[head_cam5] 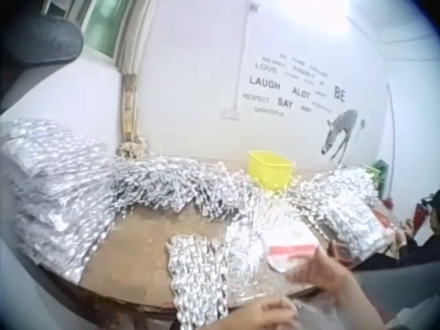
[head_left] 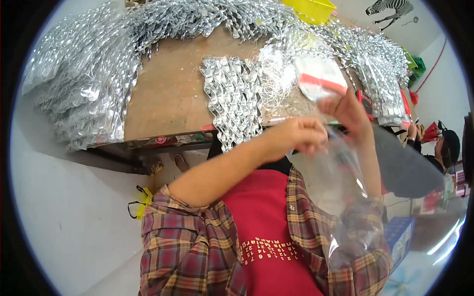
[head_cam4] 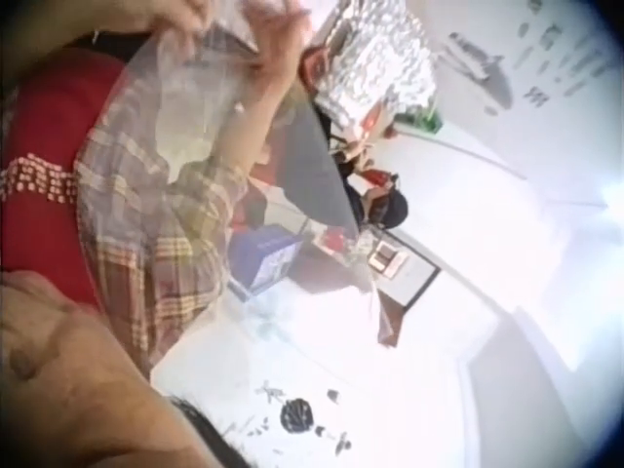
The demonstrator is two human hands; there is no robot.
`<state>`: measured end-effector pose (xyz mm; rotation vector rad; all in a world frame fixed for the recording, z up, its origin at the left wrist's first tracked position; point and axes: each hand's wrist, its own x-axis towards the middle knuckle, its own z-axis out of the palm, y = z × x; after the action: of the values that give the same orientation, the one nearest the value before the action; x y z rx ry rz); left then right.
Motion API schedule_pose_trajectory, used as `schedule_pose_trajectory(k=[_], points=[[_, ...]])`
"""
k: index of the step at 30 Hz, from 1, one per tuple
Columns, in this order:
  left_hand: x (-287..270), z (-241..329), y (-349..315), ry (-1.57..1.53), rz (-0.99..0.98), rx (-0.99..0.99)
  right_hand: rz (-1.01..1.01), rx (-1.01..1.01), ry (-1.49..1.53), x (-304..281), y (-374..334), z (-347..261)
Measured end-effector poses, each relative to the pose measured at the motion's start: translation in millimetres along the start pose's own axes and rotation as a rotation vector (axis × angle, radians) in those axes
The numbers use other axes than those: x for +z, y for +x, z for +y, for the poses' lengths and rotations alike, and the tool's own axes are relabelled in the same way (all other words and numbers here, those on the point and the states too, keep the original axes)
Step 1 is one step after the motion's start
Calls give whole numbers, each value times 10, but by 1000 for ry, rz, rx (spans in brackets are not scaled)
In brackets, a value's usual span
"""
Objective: Arranging and packaging silver foil fringe decorations into plastic bags.
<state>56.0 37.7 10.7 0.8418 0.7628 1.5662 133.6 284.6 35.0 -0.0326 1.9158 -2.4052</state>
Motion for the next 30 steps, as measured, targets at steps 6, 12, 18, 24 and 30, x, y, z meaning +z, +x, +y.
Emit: schedule_pose_trajectory(k=[6, 12, 18, 24, 30], points=[[64, -371, -514, 66, 81, -33, -374, 453, -85, 336, -330, 281], [114, -438, -996, 148, 58, -59, -496, 723, -60, 431, -429, 192], [153, -430, -1567, 582, 202, -250, -657, 858, -459, 751, -222, 144], [-15, -400, -1991, 1018, 284, -205, -782, 817, -595, 1075, 83, 544], [-407, -439, -2130, 1042, 490, -240, -763, 469, -761, 1173, 262, 788]])
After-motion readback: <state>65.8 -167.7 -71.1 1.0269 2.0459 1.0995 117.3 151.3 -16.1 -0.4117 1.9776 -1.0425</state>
